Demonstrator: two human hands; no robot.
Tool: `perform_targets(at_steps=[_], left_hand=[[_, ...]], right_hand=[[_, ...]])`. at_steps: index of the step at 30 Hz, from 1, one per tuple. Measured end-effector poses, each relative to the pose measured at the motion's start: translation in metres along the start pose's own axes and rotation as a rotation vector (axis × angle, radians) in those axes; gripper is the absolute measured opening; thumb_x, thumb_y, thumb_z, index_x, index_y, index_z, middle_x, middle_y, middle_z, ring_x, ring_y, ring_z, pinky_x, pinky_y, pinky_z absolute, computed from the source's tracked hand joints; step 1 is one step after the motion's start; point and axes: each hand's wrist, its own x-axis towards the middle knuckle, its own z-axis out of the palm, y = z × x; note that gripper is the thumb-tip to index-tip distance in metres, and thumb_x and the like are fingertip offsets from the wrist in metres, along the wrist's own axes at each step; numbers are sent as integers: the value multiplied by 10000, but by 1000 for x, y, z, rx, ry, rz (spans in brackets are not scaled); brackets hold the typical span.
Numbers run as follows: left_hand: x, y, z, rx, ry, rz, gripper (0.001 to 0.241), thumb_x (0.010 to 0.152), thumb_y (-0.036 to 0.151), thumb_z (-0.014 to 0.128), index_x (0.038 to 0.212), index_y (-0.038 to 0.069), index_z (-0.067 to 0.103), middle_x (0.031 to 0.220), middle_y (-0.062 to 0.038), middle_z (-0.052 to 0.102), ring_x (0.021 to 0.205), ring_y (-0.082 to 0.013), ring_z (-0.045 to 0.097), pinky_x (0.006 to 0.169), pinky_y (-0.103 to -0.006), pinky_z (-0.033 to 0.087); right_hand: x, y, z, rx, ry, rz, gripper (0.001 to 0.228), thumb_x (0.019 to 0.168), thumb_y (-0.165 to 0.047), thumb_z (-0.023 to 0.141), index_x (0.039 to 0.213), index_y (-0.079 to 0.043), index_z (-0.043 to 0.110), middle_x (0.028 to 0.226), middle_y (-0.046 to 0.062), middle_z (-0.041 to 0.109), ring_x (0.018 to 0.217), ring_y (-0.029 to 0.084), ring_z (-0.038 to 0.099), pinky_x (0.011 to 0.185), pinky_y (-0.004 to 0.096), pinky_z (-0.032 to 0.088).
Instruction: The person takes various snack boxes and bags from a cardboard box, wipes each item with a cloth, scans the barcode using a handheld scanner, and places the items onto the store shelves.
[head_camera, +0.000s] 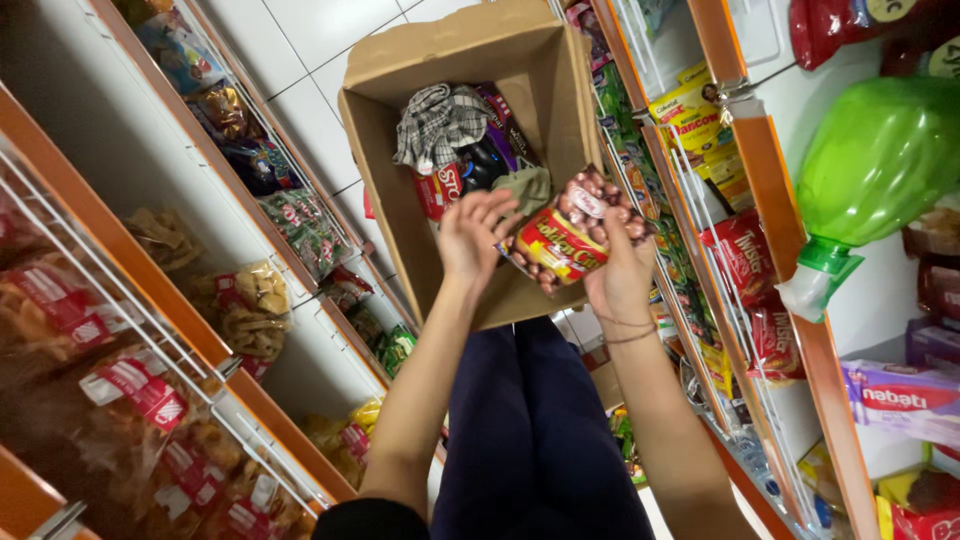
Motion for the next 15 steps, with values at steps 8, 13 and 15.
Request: perform_targets(at_steps=[8,13,15], left_hand=[[102,-53,-68,2675,-404,576,489,763,154,650,1245,218,703,1122,-48,686,1172,-289,544,1011,-675,341],[98,-40,-58,2594,-381,571,291,912,82,651,1174,175,739,1111,-19,683,1215,-229,565,1120,-653,327],[83,-22,-36,2302,-314,598,327,892,28,653,1188,144,731,1105,-58,683,1177,-251,572,1100,-606,351]], right_hand=[[1,-50,3,125,66,299,358,1044,-174,555,1382,-56,575,1365,102,641,1306,266,590,1168,486,455],[-3,-60,-3,208,87,397,414,1053,-248,529,1403,-28,561,1405,142,627,1320,298,583,1153,499,452],[-1,-64,-5,114,111,329,374,1057,-244,517,1393,-83,547,1407,109,610,1321,279,573,1141,533,456]])
